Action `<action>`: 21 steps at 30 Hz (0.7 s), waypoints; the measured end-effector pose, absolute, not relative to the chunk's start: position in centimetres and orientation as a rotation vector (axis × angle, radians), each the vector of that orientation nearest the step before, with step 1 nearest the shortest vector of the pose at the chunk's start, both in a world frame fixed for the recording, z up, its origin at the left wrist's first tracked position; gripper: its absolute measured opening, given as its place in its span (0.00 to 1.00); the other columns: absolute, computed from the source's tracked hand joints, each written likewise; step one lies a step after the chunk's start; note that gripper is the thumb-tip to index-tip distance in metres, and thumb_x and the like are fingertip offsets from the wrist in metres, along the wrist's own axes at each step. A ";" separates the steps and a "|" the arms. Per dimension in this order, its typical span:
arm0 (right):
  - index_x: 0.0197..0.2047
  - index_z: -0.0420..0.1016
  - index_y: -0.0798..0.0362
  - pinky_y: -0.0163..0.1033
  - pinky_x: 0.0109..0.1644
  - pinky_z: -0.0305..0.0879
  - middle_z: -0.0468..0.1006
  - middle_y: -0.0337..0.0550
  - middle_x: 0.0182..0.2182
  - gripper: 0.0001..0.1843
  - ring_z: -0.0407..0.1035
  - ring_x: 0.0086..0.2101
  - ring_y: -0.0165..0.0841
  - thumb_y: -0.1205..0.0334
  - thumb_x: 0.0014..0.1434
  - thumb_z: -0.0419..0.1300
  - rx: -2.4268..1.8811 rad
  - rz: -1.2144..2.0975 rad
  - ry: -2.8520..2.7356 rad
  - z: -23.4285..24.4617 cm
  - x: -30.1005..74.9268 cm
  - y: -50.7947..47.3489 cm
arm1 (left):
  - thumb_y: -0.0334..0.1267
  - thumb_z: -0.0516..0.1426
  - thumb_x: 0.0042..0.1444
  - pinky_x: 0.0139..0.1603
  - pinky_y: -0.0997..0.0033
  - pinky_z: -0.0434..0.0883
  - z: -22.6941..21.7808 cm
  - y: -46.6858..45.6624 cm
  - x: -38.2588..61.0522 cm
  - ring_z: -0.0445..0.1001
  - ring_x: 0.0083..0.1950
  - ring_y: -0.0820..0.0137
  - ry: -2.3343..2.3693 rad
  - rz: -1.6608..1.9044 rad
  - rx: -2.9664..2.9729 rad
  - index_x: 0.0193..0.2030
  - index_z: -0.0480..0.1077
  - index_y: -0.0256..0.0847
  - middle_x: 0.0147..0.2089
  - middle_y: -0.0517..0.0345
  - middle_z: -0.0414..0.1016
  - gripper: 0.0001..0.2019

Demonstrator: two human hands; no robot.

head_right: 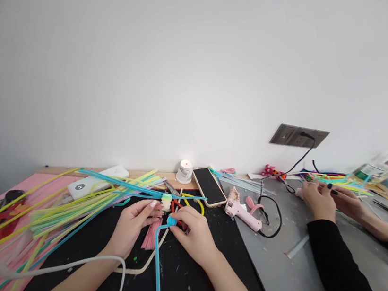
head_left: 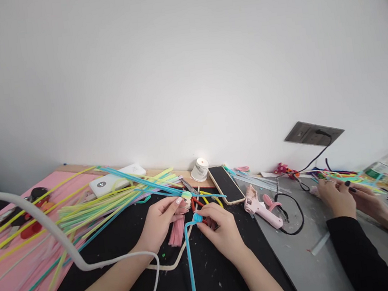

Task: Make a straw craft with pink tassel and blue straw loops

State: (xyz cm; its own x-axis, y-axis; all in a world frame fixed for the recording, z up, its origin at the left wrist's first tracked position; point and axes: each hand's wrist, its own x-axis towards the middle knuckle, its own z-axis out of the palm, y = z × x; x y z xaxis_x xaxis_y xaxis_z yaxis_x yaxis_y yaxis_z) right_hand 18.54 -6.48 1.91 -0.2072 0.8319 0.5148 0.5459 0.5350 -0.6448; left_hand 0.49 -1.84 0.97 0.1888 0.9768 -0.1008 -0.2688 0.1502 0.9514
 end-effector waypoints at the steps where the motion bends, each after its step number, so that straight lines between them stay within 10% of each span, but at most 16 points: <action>1: 0.40 0.77 0.53 0.32 0.27 0.62 0.75 0.44 0.36 0.09 0.65 0.26 0.27 0.71 0.55 0.61 -1.132 0.407 -1.890 1.9 18.6 -6.4 | 0.48 0.65 0.48 0.43 0.66 0.76 0.9 -1.8 0.5 0.79 0.40 0.64 0.930 1.111 0.980 0.39 0.77 0.37 0.38 0.51 0.81 0.17; 21: 0.40 0.77 0.53 0.31 0.26 0.62 0.75 0.43 0.35 0.10 0.65 0.26 0.27 0.71 0.54 0.61 -1.127 0.397 -1.885 1.8 18.6 -6.4 | 0.52 0.61 0.50 0.29 0.74 0.66 0.4 -1.5 0.6 0.68 0.24 0.73 0.916 1.180 1.031 0.23 0.65 0.39 0.21 0.63 0.69 0.19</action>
